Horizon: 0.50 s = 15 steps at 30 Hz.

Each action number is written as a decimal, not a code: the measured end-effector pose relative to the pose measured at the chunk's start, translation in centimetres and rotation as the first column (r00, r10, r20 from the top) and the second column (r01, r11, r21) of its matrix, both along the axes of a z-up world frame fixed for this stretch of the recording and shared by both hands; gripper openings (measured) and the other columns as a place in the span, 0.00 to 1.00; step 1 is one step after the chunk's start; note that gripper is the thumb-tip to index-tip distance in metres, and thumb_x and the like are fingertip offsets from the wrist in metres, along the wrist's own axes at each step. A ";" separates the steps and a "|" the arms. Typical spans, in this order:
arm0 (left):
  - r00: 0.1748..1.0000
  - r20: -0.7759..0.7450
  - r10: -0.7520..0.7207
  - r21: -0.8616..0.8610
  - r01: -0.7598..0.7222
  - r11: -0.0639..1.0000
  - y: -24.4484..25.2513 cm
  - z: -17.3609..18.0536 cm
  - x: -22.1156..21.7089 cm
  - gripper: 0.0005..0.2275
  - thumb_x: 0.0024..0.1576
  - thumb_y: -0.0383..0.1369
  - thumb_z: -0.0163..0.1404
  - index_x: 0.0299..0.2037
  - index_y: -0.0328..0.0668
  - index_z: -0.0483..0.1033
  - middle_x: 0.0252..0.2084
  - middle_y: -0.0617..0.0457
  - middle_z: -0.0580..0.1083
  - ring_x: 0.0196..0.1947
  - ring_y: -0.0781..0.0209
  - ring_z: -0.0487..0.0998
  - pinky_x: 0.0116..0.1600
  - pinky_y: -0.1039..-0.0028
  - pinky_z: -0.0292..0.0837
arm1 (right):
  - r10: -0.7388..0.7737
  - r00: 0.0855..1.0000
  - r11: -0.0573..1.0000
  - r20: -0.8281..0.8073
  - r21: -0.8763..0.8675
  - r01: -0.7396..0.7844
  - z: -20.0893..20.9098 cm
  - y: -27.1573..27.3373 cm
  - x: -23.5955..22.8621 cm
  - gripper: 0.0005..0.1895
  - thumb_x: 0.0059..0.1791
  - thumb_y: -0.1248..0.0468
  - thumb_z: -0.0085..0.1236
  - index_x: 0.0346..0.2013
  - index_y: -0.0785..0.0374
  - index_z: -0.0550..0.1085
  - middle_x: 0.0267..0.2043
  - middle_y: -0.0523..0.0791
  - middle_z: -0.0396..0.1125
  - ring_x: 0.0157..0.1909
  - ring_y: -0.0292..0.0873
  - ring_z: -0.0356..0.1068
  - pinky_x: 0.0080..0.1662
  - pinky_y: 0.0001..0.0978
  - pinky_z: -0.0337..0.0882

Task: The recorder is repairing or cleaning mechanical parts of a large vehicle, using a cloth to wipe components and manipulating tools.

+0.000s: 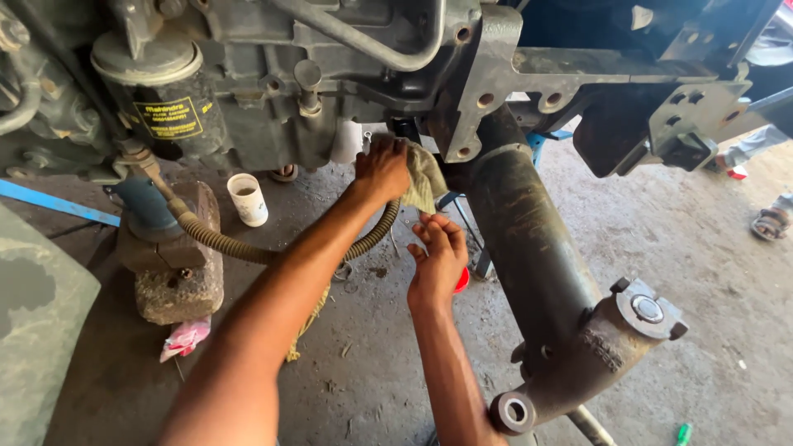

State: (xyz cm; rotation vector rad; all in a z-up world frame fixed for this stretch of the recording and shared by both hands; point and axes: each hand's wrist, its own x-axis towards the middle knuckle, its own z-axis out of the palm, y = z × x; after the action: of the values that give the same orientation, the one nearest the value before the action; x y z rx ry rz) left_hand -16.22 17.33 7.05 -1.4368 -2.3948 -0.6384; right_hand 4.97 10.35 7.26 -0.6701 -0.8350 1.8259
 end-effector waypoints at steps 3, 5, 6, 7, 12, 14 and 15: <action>0.986 0.168 0.012 -0.195 0.021 0.981 4.3 -4.0 -4.9 0.23 0.57 0.36 0.49 0.62 0.38 0.67 0.57 0.35 0.73 0.55 0.35 0.76 0.53 0.48 0.74 | 0.012 1.000 1.000 0.018 -0.010 -0.012 -0.6 -0.9 -0.4 0.05 0.53 0.67 0.53 0.43 0.60 0.72 0.43 0.44 0.74 0.40 0.37 0.72 0.37 0.30 0.70; 0.965 0.260 0.020 -0.301 0.062 0.951 5.0 -5.0 -7.0 0.21 0.59 0.34 0.48 0.64 0.40 0.68 0.57 0.36 0.76 0.54 0.39 0.79 0.57 0.55 0.76 | 0.021 0.999 1.000 0.029 -0.005 -0.020 -1.0 -1.6 -0.8 0.05 0.52 0.67 0.53 0.43 0.60 0.73 0.42 0.44 0.74 0.39 0.38 0.72 0.37 0.30 0.71; 0.934 0.357 0.010 -0.219 0.073 0.973 3.8 -4.0 -6.6 0.25 0.57 0.35 0.49 0.66 0.42 0.63 0.56 0.34 0.75 0.54 0.37 0.77 0.57 0.54 0.73 | 0.050 0.998 0.999 0.041 -0.016 -0.049 -1.1 -2.0 -0.9 0.05 0.53 0.67 0.52 0.43 0.61 0.72 0.43 0.44 0.74 0.40 0.38 0.72 0.37 0.30 0.71; 0.895 0.446 -0.014 -0.134 0.083 0.987 2.9 -2.9 -6.2 0.28 0.55 0.36 0.50 0.68 0.45 0.59 0.55 0.33 0.74 0.55 0.36 0.75 0.58 0.54 0.71 | 0.072 0.996 0.997 0.050 -0.028 -0.071 -1.2 -2.3 -1.0 0.04 0.53 0.67 0.51 0.42 0.61 0.71 0.43 0.44 0.74 0.40 0.37 0.72 0.37 0.29 0.70; 0.812 0.575 -0.099 0.055 0.083 0.995 1.2 -1.1 -4.7 0.25 0.53 0.36 0.49 0.62 0.46 0.65 0.52 0.37 0.77 0.53 0.39 0.78 0.57 0.56 0.73 | 0.085 0.996 0.996 0.027 -0.011 -0.085 -0.5 -2.6 -1.6 0.04 0.54 0.67 0.51 0.43 0.62 0.72 0.42 0.45 0.73 0.39 0.38 0.72 0.37 0.30 0.71; 0.819 0.563 -0.113 0.109 0.062 0.992 1.8 -2.1 -5.1 0.22 0.53 0.37 0.50 0.58 0.43 0.68 0.51 0.38 0.78 0.53 0.39 0.78 0.56 0.55 0.73 | 0.080 0.996 0.997 0.026 -0.018 -0.080 -0.4 -2.8 -1.7 0.04 0.54 0.67 0.51 0.43 0.62 0.71 0.42 0.45 0.73 0.39 0.38 0.71 0.37 0.30 0.71; 0.799 0.600 -0.047 0.073 0.004 0.997 2.3 -2.7 -5.4 0.19 0.58 0.37 0.45 0.59 0.40 0.67 0.51 0.36 0.77 0.51 0.37 0.79 0.56 0.54 0.73 | 0.086 0.996 0.996 0.032 -0.005 -0.086 -0.3 -2.9 -1.7 0.04 0.54 0.67 0.50 0.43 0.62 0.71 0.42 0.45 0.73 0.39 0.38 0.71 0.37 0.30 0.71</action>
State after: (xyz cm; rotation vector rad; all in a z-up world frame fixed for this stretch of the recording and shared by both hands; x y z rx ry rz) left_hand -21.61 19.61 4.36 -1.3854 -2.7696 -1.3488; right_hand 3.28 7.44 6.92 -0.6761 -0.8944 1.8986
